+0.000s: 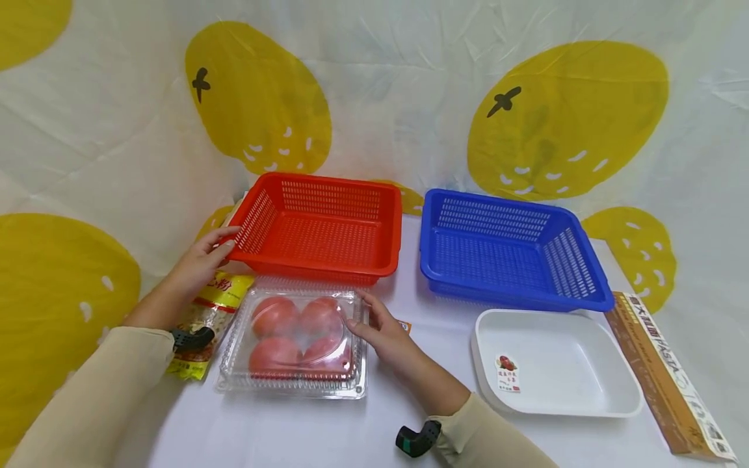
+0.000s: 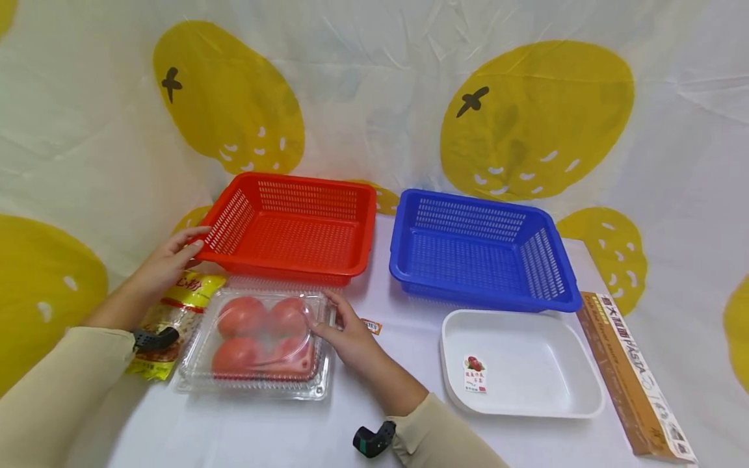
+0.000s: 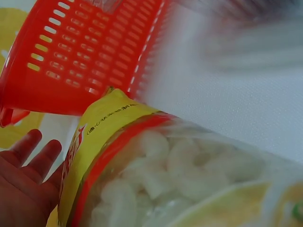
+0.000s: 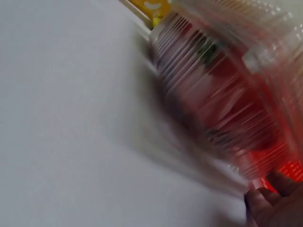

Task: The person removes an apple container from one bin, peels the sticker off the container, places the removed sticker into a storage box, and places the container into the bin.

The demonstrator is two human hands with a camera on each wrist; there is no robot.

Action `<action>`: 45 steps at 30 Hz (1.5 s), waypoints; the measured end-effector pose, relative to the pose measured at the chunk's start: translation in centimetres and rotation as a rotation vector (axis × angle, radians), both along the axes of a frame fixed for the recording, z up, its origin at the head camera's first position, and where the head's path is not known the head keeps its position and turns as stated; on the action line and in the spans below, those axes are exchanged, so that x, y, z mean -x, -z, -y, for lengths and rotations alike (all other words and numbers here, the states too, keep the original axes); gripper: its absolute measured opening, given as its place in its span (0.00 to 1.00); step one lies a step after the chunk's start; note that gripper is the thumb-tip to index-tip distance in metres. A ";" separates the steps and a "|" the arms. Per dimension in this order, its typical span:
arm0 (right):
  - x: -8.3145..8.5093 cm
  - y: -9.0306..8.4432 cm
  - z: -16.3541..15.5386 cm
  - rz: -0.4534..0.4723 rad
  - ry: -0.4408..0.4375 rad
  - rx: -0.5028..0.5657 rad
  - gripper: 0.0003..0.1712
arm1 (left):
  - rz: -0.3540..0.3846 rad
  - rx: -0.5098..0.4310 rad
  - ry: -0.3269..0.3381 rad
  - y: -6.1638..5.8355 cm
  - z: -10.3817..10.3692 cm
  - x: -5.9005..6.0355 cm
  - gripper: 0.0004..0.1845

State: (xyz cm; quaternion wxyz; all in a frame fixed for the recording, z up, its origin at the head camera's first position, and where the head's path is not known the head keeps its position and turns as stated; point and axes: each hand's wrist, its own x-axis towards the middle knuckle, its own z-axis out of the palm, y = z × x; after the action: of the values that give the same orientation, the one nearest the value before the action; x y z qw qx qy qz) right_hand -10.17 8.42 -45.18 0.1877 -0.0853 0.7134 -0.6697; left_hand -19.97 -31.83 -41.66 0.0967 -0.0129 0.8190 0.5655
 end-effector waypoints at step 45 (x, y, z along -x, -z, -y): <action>-1.0 -7.4 -3.5 0.233 0.135 0.235 0.38 | -0.125 0.081 0.072 0.3 0.4 0.5 0.30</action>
State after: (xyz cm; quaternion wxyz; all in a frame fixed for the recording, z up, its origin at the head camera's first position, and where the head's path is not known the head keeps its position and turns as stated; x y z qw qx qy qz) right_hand -9.18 11.87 -37.82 0.2124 0.0198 0.6079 -0.7649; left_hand -20.48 -32.28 -41.97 0.0650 0.0478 0.8456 0.5276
